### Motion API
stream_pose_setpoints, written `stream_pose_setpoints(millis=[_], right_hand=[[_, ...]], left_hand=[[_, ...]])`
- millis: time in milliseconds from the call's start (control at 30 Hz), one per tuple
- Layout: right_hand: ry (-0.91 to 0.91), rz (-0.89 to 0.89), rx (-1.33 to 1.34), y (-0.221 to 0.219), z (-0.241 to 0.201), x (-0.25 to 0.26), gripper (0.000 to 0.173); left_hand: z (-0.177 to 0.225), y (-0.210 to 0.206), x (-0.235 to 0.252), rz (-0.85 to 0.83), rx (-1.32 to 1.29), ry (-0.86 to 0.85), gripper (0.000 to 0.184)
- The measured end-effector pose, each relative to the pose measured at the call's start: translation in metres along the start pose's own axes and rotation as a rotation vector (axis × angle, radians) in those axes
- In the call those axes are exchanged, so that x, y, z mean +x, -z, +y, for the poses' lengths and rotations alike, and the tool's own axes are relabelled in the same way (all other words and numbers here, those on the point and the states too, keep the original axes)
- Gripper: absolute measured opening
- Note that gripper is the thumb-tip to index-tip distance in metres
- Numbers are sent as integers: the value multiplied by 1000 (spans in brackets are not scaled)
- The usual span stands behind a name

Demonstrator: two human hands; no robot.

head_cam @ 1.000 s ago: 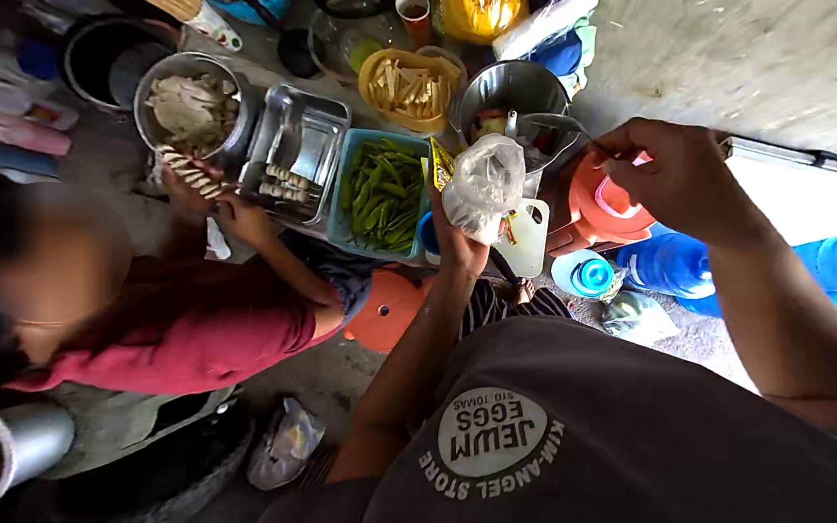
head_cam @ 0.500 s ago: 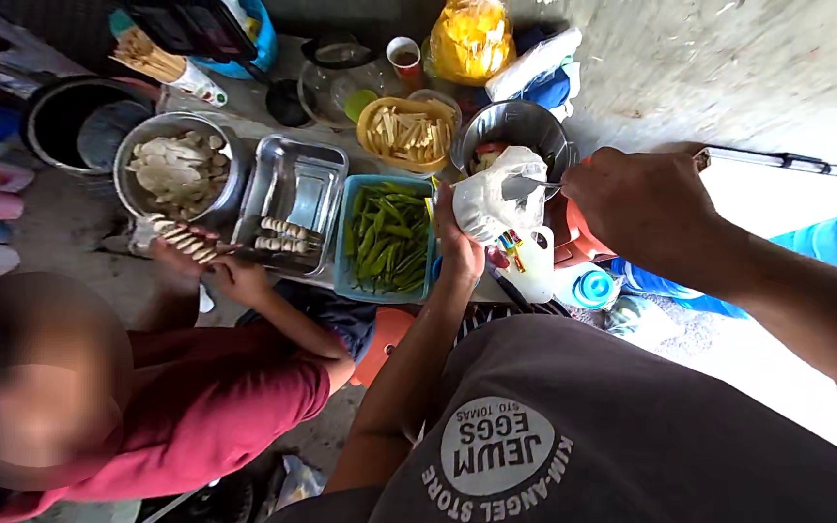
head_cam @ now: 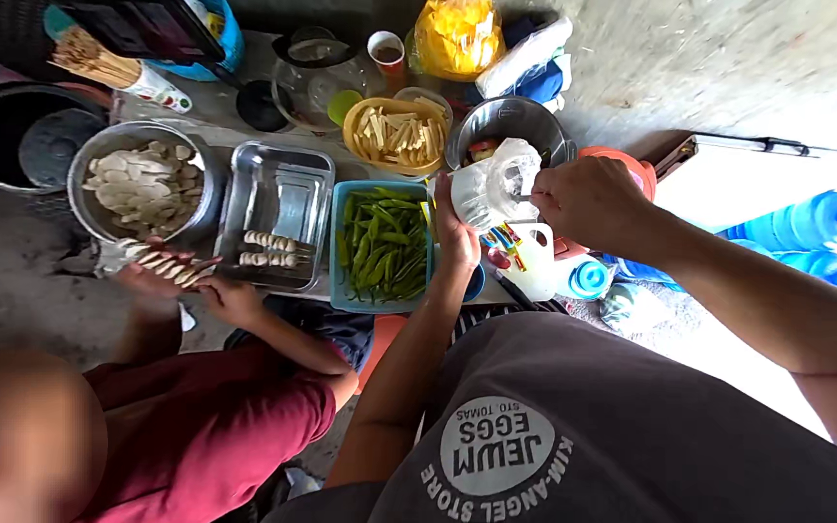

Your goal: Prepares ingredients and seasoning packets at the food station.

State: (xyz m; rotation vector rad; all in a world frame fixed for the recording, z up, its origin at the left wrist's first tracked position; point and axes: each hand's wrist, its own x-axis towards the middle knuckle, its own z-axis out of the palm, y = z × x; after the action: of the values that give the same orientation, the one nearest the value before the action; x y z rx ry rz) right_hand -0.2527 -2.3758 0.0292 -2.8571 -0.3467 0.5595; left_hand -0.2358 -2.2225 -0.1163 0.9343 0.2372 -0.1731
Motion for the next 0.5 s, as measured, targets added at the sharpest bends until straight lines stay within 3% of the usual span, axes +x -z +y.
stream_pose_setpoints(millis=[200, 500], right_hand=[[-8, 25, 265, -1, 23, 19, 14], [-38, 12, 261, 17, 38, 32, 14]], left_hand=[[2, 2, 15, -29, 23, -33, 52], [1, 3, 30, 10, 29, 1, 54]])
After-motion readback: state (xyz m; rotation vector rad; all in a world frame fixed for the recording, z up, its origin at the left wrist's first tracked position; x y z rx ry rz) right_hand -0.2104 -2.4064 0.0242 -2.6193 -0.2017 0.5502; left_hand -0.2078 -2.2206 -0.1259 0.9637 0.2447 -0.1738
